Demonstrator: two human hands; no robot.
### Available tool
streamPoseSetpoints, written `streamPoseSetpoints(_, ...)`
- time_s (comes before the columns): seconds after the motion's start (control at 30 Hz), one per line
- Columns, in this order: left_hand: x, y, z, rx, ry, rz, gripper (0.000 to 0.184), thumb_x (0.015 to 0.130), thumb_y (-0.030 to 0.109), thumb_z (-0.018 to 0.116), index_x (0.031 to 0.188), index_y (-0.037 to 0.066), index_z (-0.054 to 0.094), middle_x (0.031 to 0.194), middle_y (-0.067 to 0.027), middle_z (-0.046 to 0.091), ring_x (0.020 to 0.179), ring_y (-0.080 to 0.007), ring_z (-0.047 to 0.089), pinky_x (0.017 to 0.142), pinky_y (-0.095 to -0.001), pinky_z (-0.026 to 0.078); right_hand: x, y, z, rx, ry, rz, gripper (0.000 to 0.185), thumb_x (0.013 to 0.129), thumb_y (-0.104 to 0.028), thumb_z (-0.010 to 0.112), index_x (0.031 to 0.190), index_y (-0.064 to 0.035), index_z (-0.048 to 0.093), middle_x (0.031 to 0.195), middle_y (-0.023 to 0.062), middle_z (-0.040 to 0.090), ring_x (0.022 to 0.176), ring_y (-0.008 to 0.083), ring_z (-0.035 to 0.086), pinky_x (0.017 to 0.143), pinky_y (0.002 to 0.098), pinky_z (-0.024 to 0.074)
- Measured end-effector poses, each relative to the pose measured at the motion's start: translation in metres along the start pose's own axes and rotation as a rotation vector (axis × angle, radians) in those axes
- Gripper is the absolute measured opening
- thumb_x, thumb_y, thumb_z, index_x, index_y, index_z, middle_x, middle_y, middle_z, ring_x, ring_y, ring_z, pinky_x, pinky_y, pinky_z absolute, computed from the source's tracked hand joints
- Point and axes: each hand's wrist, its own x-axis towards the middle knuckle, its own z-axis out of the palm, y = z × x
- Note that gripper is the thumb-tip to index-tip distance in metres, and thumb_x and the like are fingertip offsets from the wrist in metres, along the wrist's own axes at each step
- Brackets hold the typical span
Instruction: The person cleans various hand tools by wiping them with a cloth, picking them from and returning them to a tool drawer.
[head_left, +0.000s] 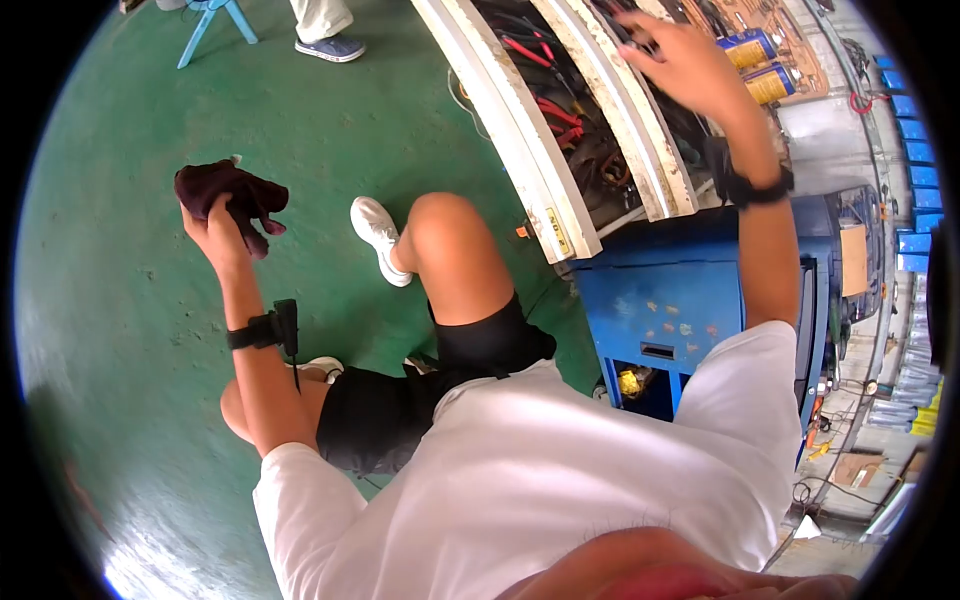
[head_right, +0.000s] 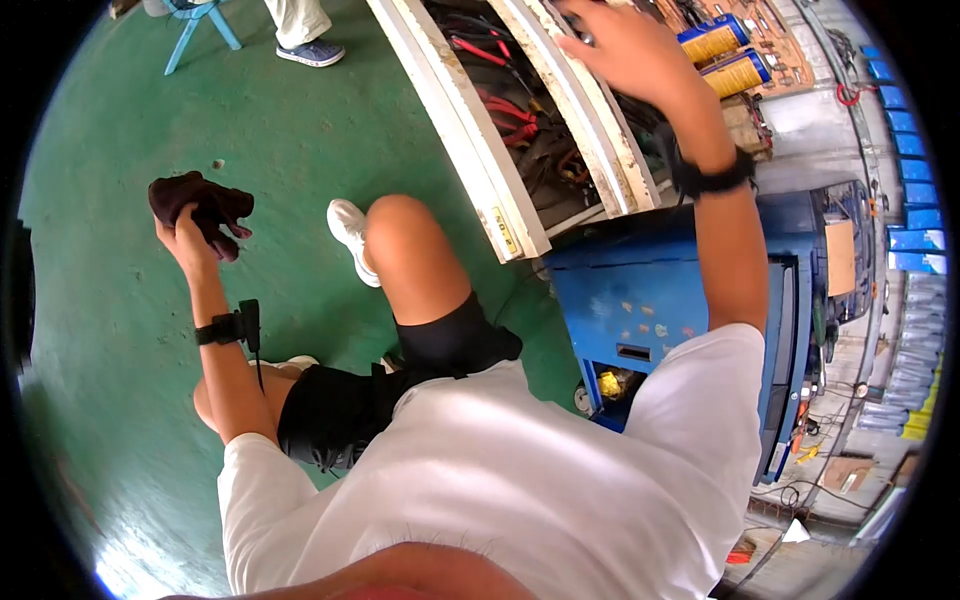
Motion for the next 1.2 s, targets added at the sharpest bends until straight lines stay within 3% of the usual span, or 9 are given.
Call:
streamPoseSetpoints(0.03,-0.002,-0.001,0.002,-0.004,-0.012,-0.01,0.031,0.078,-0.008,0.051,0.105,-0.003,0.065,0.107,-0.0103,0.068,0.097,-0.0217,0.063,0.089,-0.0326,0.05,-0.001,-0.088,-0.068,0.122,-0.166,0.142,0.047,0.094,-0.033,0.067,0.13,-0.0041,0.058,0.118,0.022,0.067,0.095,0.0383,0.066,0.088,0.0432,0.0513)
streamPoseSetpoints(0.13,-0.009,-0.006,0.012,-0.065,-0.196,-0.029,0.03,0.079,-0.006,0.05,0.105,-0.005,0.063,0.105,-0.0111,0.067,0.098,-0.0208,0.062,0.093,-0.0319,0.048,-0.043,-0.167,-0.083,0.493,0.168,-0.179,0.044,0.083,-0.023,0.075,0.123,-0.0084,0.065,0.097,0.0109,0.072,0.079,0.0276,0.069,0.073,0.0393,0.0533)
streamPoseSetpoints(0.43,-0.022,-0.007,0.023,0.0,-0.344,-0.121,0.034,0.08,-0.006,0.051,0.112,-0.003,0.061,0.105,-0.009,0.067,0.096,-0.0183,0.062,0.089,-0.0306,0.048,-0.077,-0.206,-0.134,0.432,0.054,-0.392,0.037,0.079,-0.022,0.076,0.114,-0.0115,0.071,0.095,0.0023,0.072,0.074,0.0205,0.067,0.063,0.0326,0.0488)
streamPoseSetpoints(0.57,-0.024,-0.001,0.022,0.002,-0.369,-0.108,0.035,0.079,-0.004,0.051,0.112,-0.003,0.062,0.106,-0.0088,0.067,0.095,-0.018,0.061,0.088,-0.0303,0.048,-0.07,-0.142,-0.115,0.562,-0.06,-0.634,0.033,0.082,-0.021,0.074,0.113,-0.0095,0.072,0.099,0.0033,0.073,0.076,0.0214,0.068,0.063,0.031,0.0486)
streamPoseSetpoints(0.73,-0.024,0.003,0.019,0.013,-0.382,-0.098,0.038,0.078,-0.004,0.05,0.115,-0.004,0.059,0.106,-0.01,0.067,0.098,-0.019,0.062,0.091,-0.0312,0.048,-0.046,-0.052,-0.041,0.395,0.166,-0.34,0.037,0.095,-0.005,0.06,0.131,-0.0113,0.063,0.114,0.0116,0.072,0.098,0.027,0.07,0.082,0.0326,0.0548)
streamPoseSetpoints(0.77,-0.023,0.003,0.02,0.006,-0.38,-0.092,0.038,0.078,-0.004,0.05,0.115,-0.004,0.059,0.106,-0.01,0.067,0.098,-0.019,0.062,0.091,-0.0312,0.048,-0.037,-0.029,-0.031,0.348,0.119,-0.143,0.027,0.101,-0.012,0.056,0.125,-0.0068,0.067,0.112,0.0095,0.071,0.103,0.0194,0.066,0.091,0.0312,0.0497)
streamPoseSetpoints(0.87,-0.024,-0.003,0.02,-0.031,-0.372,-0.139,0.039,0.077,-0.005,0.05,0.116,-0.005,0.058,0.106,-0.0104,0.067,0.098,-0.0194,0.063,0.091,-0.0319,0.049,-0.022,0.078,0.037,0.149,0.034,-0.203,0.038,0.102,-0.017,0.054,0.139,-0.0119,0.056,0.143,0.0128,0.053,0.133,0.0298,0.049,0.111,0.0377,0.0375)
streamPoseSetpoints(1.03,-0.022,-0.006,0.022,0.0,-0.388,-0.134,0.039,0.077,-0.005,0.051,0.115,-0.005,0.059,0.104,-0.0103,0.067,0.095,-0.0192,0.063,0.089,-0.0313,0.05,-0.021,0.132,0.094,0.217,-0.173,-0.09,0.058,0.1,-0.013,0.057,0.153,-0.021,0.034,0.146,0.0213,0.047,0.136,0.0406,0.044,0.112,0.0453,0.0388)
streamPoseSetpoints(1.2,-0.023,-0.01,0.02,0.002,-0.4,-0.142,0.038,0.077,-0.006,0.052,0.114,-0.004,0.06,0.104,-0.0098,0.067,0.095,-0.0185,0.063,0.088,-0.0309,0.049,-0.018,0.139,0.103,0.196,-0.143,-0.083,0.054,0.092,-0.006,0.065,0.14,-0.015,0.044,0.134,0.0197,0.054,0.122,0.0407,0.055,0.097,0.0446,0.0484)
